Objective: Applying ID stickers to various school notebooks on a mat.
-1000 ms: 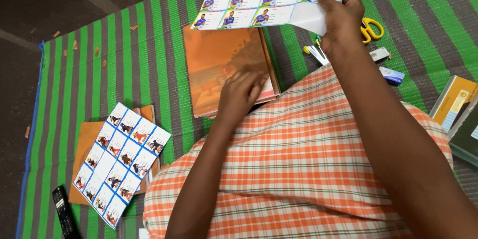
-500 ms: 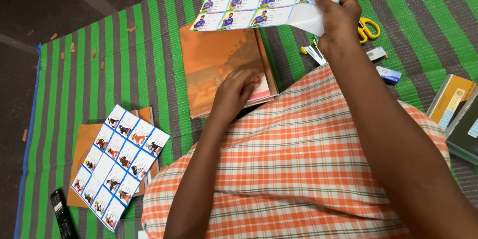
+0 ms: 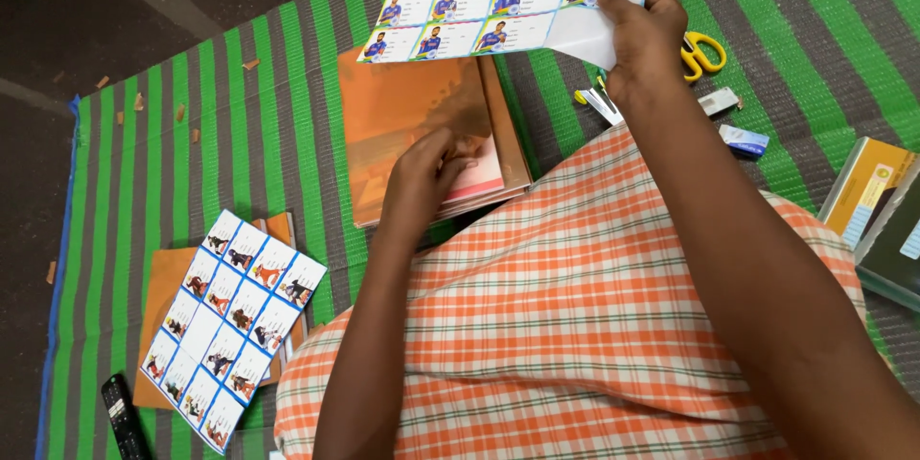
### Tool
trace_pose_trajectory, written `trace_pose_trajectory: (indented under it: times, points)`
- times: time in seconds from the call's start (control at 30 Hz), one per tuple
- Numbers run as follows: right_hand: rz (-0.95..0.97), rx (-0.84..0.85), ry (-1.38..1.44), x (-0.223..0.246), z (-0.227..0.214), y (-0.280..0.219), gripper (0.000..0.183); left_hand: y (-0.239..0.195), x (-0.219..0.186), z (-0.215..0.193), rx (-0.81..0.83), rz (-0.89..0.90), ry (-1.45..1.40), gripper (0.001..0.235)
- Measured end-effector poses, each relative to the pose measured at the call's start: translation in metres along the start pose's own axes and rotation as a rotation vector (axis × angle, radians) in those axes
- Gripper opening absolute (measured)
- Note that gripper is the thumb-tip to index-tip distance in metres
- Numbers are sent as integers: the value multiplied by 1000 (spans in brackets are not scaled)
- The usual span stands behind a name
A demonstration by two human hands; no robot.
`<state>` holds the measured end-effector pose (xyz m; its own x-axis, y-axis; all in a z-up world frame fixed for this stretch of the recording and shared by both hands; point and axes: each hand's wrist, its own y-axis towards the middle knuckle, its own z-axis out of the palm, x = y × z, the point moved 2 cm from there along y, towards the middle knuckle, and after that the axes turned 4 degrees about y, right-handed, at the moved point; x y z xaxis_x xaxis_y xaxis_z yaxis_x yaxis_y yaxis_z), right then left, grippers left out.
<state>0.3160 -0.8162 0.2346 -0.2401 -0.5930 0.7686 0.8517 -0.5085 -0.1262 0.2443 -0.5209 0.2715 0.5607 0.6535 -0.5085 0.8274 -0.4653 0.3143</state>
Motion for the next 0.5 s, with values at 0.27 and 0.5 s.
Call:
trace_pose_trajectory:
  times: [0.27, 0.5]
  points:
    - [-17, 20, 15, -3, -2, 3, 25, -2, 4, 0, -16, 34, -123, 20]
    - [-8, -2, -69, 4, 0, -6, 25, -6, 13, 8, -42, 137, -15, 18]
